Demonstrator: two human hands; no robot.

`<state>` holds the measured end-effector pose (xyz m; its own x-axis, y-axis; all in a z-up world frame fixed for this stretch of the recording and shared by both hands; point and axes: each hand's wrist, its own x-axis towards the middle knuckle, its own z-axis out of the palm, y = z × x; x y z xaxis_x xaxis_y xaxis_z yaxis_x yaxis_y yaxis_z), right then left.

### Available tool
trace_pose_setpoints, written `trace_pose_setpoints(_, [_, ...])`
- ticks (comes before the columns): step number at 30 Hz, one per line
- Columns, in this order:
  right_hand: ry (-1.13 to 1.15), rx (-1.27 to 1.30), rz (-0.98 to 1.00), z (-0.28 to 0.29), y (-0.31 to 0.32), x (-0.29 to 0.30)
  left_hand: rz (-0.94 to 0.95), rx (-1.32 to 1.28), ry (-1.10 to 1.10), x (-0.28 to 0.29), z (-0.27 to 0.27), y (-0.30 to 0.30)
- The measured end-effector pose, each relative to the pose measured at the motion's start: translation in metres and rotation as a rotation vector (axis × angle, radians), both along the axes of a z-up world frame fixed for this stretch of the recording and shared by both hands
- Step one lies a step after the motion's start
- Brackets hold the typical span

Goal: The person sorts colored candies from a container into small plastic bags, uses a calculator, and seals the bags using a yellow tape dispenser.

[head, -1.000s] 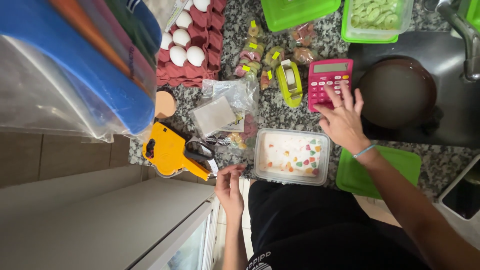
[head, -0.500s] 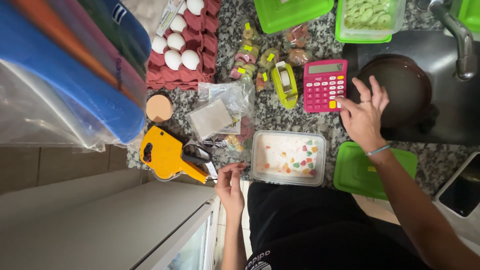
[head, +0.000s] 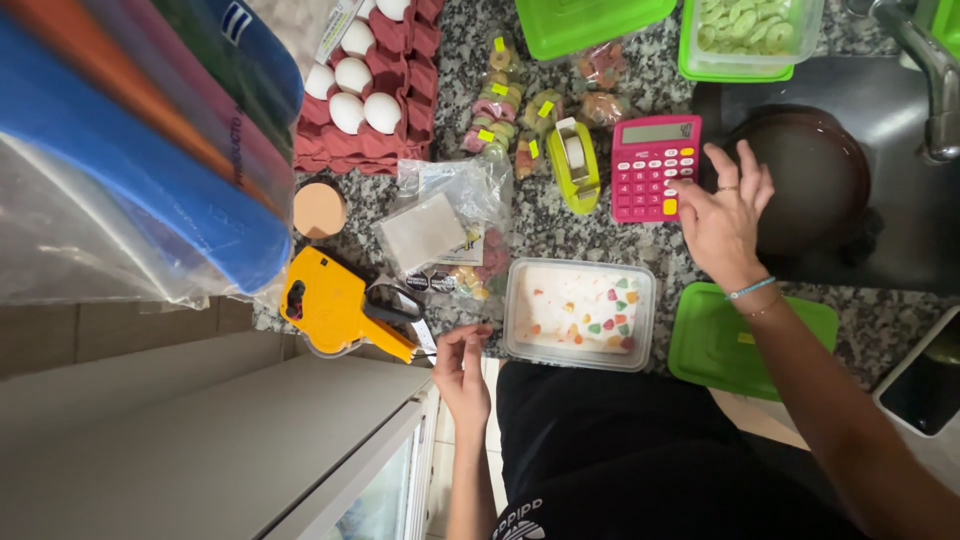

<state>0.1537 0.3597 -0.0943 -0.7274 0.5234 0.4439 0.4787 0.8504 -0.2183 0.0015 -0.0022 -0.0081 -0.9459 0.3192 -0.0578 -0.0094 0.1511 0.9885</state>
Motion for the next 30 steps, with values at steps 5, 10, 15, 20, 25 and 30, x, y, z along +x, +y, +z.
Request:
trace_pose_setpoints(5, [0.006, -0.024, 0.056, 0.003, -0.015, -0.016, 0.008, 0.025, -0.009, 0.0, -0.001, 0.003])
trace_pose_setpoints(10, [-0.029, -0.008, 0.071, 0.003, -0.025, -0.021, 0.019, 0.02, 0.01, 0.0, -0.005, -0.003])
trace_pose_setpoints(15, [-0.072, -0.009, 0.087, 0.016, -0.034, -0.021, 0.022, 0.017, 0.01, 0.0, 0.003, -0.002])
trace_pose_setpoints(20, [-0.066, 0.017, 0.126, 0.014, -0.044, -0.026, 0.011, 0.022, 0.003, 0.002, 0.002, -0.002])
trace_pose_setpoints(25, [-0.01, 0.01, 0.074, 0.007, -0.025, 0.007, 0.029, 0.011, 0.002, 0.003, 0.005, -0.003])
trace_pose_setpoints(30, [0.028, -0.015, 0.001, -0.004, -0.017, 0.025, 0.014, 0.037, -0.004, 0.003, -0.001, -0.002])
